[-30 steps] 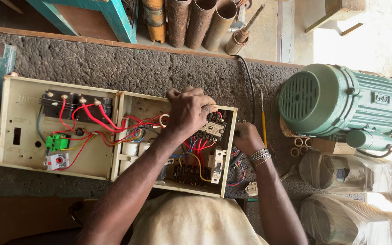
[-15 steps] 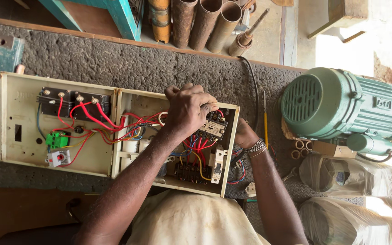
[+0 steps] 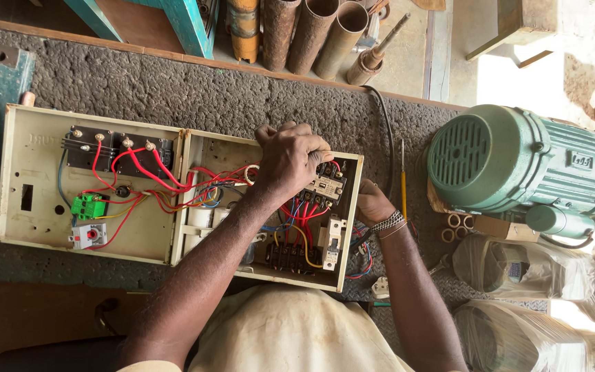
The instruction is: The person works inside an open electrical control box, connecting and adjusting wires to a contactor and other components. They use a screwdriver to tighten terminal screws and reposition capacitors within the enclosure.
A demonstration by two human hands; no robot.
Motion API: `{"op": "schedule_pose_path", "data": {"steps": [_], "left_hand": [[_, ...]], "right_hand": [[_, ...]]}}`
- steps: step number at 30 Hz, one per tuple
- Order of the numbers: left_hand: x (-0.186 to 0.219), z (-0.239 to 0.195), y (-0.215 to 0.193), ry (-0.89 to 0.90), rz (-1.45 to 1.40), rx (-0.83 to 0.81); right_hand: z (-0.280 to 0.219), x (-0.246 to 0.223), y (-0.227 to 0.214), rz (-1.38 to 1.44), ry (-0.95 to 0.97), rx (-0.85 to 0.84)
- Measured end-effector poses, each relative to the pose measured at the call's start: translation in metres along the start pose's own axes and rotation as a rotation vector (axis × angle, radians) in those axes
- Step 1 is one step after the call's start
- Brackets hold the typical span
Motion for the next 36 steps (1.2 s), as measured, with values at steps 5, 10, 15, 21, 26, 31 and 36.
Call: {"op": "schedule_pose_path", "data": {"steps": [5, 10, 15, 21, 26, 31, 36], "left_hand": [[-0.003, 0.002, 0.004, -0.004, 0.001, 0.003], [-0.006, 0.003, 0.006, -0.013, -0.020, -0.006], [-0.008, 0.004, 0.008, -0.004, -0.014, 0.006], [-0.013, 0.004, 0.016, -0.039, -0.026, -0.039], [-0.018, 0.005, 0.022, -0.057, -0.012, -0.038], [-0.022, 0.007, 0.025, -0.071, -0.016, -0.049], [-0.018, -0.007, 0.014, -0.038, -0.028, -0.033]], "right_hand": [[-0.004, -0.001, -0.003, 0.208, 0.019, 0.021], [-0.012, 0.006, -0.003, 0.295, 0.033, 0.053], [-0.018, 0.009, 0.004, 0.220, 0.024, 0.152], [-0.020, 0.008, 0.011, 0.224, -0.007, 0.167], [-0.022, 0.001, 0.022, 0.192, -0.043, 0.246], [-0.021, 0.005, 0.025, 0.213, -0.135, 0.189], [-0.019, 0.013, 0.011, 0.205, -0.106, 0.186]]}}
Point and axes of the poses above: each hand's wrist, its own z-axis towards the middle knuckle, its own y-axis out of the palm, x = y × z, the point moved 3 cm from there along z, towards the middle knuckle, and after that the axes turned 5 degrees about -y, right-handed, at the moved point
